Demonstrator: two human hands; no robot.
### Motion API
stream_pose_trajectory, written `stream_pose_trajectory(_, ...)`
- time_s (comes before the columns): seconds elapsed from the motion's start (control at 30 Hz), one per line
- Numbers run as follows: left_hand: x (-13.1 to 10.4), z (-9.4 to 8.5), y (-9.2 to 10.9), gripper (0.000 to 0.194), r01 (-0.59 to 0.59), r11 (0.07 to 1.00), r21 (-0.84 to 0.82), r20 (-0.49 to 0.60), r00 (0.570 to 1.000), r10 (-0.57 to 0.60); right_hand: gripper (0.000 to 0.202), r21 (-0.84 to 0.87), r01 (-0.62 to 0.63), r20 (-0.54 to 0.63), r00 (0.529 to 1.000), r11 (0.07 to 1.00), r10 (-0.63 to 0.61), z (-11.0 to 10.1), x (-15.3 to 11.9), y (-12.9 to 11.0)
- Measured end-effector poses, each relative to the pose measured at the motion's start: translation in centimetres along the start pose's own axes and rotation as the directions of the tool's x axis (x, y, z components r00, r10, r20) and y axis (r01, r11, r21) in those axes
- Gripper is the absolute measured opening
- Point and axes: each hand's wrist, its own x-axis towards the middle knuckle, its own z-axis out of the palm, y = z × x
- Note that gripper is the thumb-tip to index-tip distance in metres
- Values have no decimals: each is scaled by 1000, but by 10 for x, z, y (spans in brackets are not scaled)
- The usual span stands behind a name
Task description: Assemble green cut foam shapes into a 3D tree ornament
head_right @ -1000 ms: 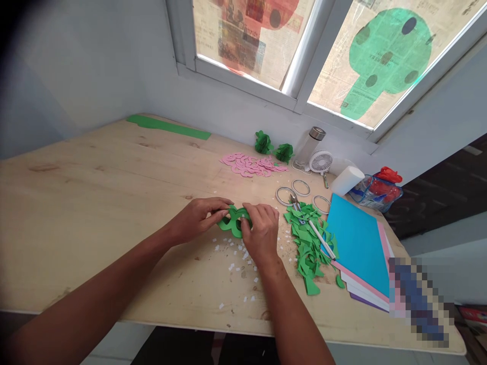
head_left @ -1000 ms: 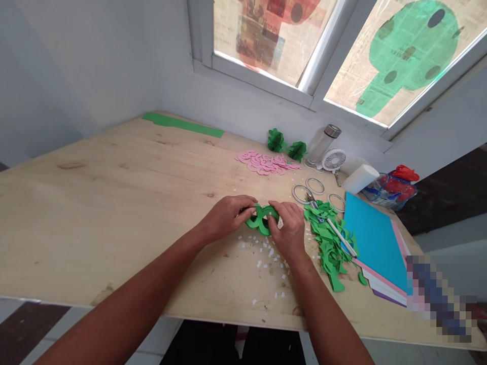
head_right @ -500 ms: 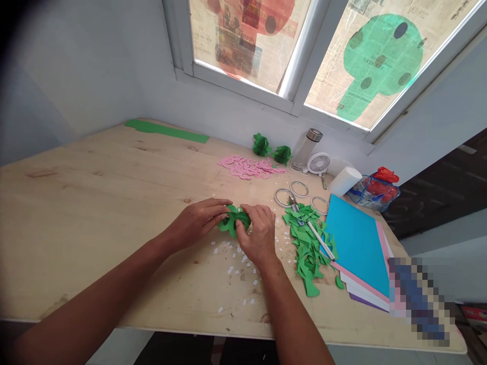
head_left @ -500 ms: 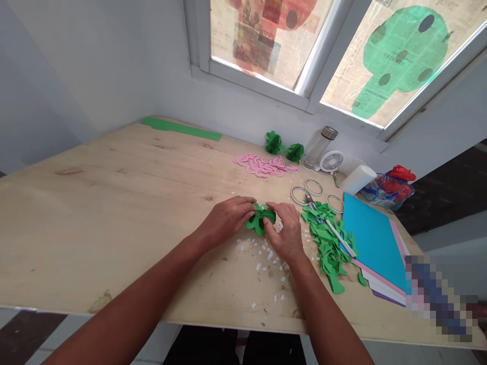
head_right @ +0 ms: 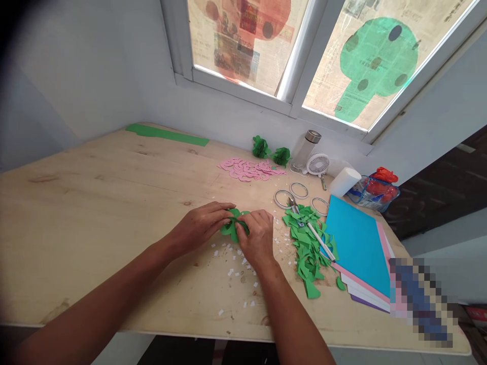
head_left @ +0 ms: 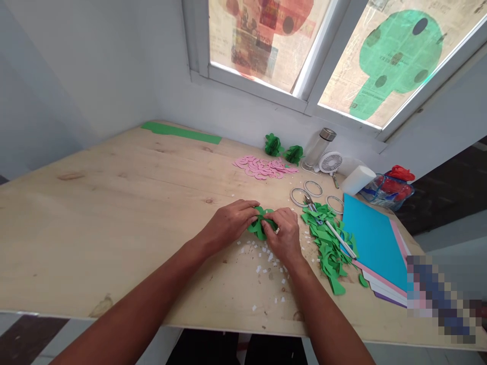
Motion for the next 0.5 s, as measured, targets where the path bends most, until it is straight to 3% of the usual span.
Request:
stream_pose_trajectory(0.23,3,-9,5,27,85,990,-108,-126,987,-98,7,42,-57,-79,995,998,60,-3,1,-1)
stream_pose_trajectory(0.4,5,-12,9,13,131,984,-117,-268,950,-158,7,47,-87,-142,986,995,93,-4,1,-3)
stream_pose_trajectory(0.5,5,-11,11,11,127,986,-110,-292,944,-154,7,54,-94,-158,982,994,101,-5,2,-3)
